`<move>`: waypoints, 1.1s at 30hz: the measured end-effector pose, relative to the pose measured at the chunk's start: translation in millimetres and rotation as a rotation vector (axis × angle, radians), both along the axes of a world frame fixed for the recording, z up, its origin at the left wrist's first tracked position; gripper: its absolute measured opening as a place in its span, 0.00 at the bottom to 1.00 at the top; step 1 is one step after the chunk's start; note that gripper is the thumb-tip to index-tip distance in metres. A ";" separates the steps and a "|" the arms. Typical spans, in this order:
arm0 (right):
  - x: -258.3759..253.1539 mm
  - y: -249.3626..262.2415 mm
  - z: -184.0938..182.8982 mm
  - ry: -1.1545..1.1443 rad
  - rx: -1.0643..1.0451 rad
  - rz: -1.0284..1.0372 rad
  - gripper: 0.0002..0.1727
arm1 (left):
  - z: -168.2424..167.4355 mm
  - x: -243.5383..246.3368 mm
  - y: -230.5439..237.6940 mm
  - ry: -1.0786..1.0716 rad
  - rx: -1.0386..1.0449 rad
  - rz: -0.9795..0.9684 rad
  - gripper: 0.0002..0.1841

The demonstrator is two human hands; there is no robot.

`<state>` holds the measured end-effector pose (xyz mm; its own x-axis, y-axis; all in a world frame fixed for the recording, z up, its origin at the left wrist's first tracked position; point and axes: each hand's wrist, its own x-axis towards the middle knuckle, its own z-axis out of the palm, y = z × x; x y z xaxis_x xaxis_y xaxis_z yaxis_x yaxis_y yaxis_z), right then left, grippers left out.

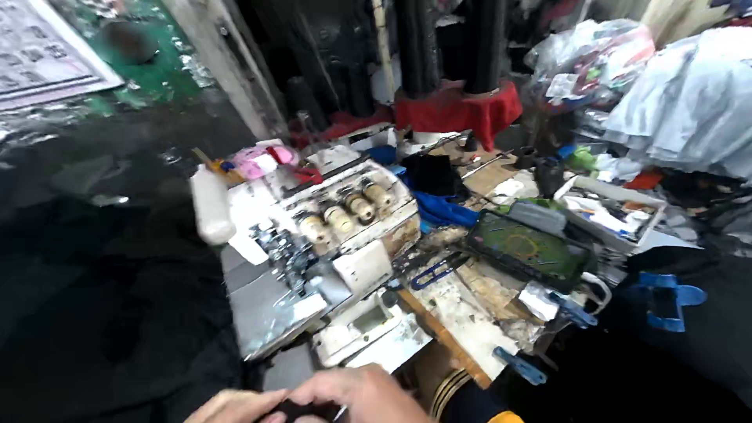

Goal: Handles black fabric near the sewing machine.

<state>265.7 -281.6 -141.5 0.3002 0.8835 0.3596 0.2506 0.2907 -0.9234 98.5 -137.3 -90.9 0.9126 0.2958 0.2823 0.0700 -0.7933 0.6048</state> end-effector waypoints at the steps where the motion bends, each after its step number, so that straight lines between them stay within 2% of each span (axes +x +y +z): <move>1: -1.5 -7.9 1.3 0.032 -0.015 0.034 0.14 | 3.9 -7.1 2.8 -0.013 -0.008 -0.004 0.10; 3: -11.0 -27.0 -4.6 0.104 -0.028 0.125 0.16 | 14.1 -26.8 4.5 -0.030 0.004 0.024 0.08; 5: -28.0 -47.7 -20.0 0.134 -0.080 0.229 0.14 | 21.2 -50.5 7.6 -0.047 0.038 0.064 0.07; 8: -40.3 -77.3 -53.8 0.035 -0.326 0.412 0.10 | 34.8 -86.1 15.2 -0.020 -0.020 0.102 0.07; 10: -41.1 -87.3 -78.6 0.039 -0.515 0.374 0.11 | 34.4 -102.9 23.4 -0.035 -0.095 0.136 0.08; 12: -38.9 -87.2 -92.0 0.122 -0.638 0.234 0.11 | 27.3 -111.5 30.1 -0.053 -0.143 0.175 0.08; 14: -39.0 -75.5 -100.3 0.146 -0.635 0.094 0.12 | 18.4 -113.7 33.3 -0.059 -0.180 0.206 0.07; 17: -55.0 -36.8 -109.5 0.011 -0.546 -0.039 0.17 | 8.4 -112.6 36.3 -0.072 -0.205 0.198 0.07; 20: -76.9 10.0 -111.3 -0.142 -0.596 0.057 0.23 | 6.7 -111.9 38.7 -0.070 -0.228 0.189 0.07; 22: -81.2 26.6 -118.4 -0.132 -0.622 0.101 0.23 | 5.7 -112.2 39.0 -0.058 -0.226 0.199 0.08; 26: -59.8 2.4 -123.9 0.136 -0.599 0.131 0.15 | 3.1 -112.0 38.0 -0.084 -0.198 0.228 0.08; 30: -41.4 -27.7 -107.4 0.787 -0.578 0.183 0.12 | 7.2 -107.4 38.8 -0.205 -0.242 0.183 0.07; 33: -42.4 -30.1 -101.5 0.980 -0.552 0.140 0.10 | 21.8 -98.5 38.4 -0.270 -0.240 0.116 0.09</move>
